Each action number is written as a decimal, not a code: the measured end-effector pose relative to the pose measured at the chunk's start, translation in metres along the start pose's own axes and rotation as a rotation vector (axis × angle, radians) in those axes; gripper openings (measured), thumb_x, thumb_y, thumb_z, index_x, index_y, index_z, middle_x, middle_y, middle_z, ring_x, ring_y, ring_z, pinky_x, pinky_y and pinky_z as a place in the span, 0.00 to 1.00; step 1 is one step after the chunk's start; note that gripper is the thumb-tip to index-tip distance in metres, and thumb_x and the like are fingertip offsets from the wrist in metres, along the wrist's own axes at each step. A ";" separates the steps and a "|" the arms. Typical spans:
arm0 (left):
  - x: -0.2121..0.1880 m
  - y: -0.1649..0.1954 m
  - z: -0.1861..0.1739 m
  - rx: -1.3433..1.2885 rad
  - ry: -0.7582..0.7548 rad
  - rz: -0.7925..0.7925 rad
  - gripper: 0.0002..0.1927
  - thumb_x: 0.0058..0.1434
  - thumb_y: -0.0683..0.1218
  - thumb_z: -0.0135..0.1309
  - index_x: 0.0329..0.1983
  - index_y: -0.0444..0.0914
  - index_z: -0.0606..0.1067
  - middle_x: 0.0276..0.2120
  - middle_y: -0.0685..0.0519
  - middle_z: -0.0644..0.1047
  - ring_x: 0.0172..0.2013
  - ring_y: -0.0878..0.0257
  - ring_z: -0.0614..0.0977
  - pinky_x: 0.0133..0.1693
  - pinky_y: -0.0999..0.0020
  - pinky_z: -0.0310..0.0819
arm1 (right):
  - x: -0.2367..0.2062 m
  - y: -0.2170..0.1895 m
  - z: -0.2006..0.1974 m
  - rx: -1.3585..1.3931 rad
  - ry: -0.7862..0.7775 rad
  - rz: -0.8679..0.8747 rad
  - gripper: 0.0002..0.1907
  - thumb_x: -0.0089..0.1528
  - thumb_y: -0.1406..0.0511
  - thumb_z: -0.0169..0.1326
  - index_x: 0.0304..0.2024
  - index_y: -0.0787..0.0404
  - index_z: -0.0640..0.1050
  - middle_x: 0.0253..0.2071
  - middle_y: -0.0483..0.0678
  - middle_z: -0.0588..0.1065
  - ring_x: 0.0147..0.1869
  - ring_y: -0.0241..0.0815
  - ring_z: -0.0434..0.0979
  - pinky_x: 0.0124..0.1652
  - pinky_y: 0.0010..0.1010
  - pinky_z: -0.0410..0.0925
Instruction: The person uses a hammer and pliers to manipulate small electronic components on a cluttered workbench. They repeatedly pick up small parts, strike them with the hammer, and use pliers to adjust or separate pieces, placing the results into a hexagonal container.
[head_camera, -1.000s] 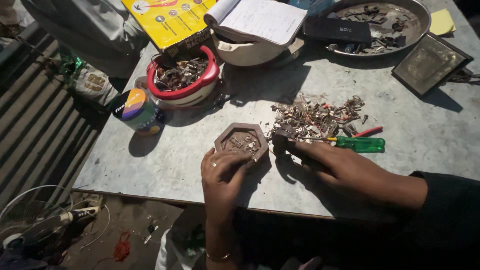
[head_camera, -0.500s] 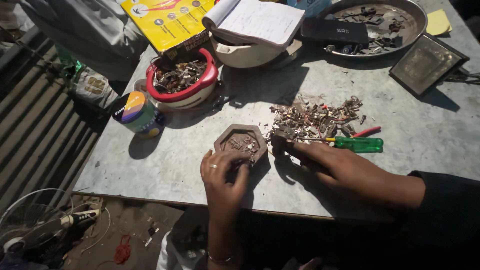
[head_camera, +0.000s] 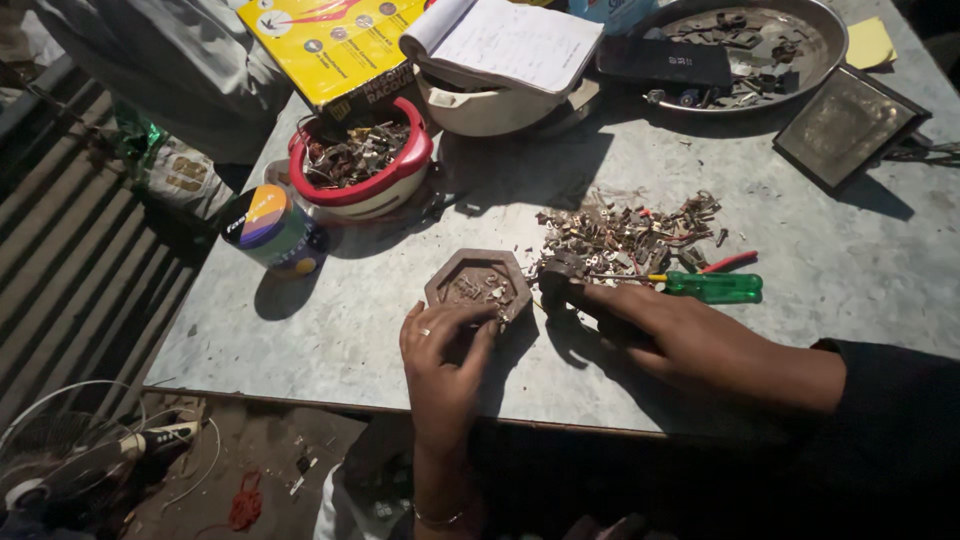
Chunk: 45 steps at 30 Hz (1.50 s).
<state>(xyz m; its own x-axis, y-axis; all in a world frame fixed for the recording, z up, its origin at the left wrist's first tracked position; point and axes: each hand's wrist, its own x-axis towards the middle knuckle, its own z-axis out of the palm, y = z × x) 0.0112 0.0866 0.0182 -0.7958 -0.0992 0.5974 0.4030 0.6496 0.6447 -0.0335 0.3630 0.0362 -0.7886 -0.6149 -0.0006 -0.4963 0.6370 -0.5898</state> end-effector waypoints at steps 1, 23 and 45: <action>0.000 0.001 0.000 0.005 -0.010 0.007 0.07 0.59 0.44 0.63 0.41 0.44 0.82 0.42 0.56 0.82 0.51 0.59 0.80 0.68 0.50 0.57 | -0.001 0.000 0.000 0.003 -0.011 0.023 0.44 0.55 0.66 0.59 0.73 0.48 0.59 0.64 0.51 0.70 0.58 0.54 0.78 0.53 0.40 0.72; -0.002 -0.001 0.004 0.081 -0.066 0.025 0.08 0.61 0.45 0.58 0.44 0.43 0.78 0.46 0.52 0.80 0.56 0.55 0.76 0.70 0.43 0.49 | -0.001 -0.014 -0.008 0.029 -0.018 0.038 0.43 0.56 0.65 0.59 0.74 0.48 0.59 0.61 0.50 0.72 0.55 0.51 0.79 0.51 0.40 0.72; 0.002 -0.001 0.000 0.057 0.003 0.007 0.08 0.56 0.44 0.66 0.39 0.44 0.83 0.41 0.57 0.84 0.54 0.57 0.77 0.68 0.49 0.55 | 0.001 0.003 0.004 -0.104 0.060 -0.074 0.49 0.51 0.68 0.64 0.74 0.51 0.59 0.68 0.56 0.66 0.66 0.60 0.70 0.57 0.44 0.66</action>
<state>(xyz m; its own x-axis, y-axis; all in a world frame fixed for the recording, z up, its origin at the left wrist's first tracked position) 0.0088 0.0855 0.0187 -0.7918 -0.0966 0.6031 0.3819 0.6923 0.6122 -0.0349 0.3628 0.0313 -0.7671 -0.6352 0.0903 -0.5865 0.6372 -0.5000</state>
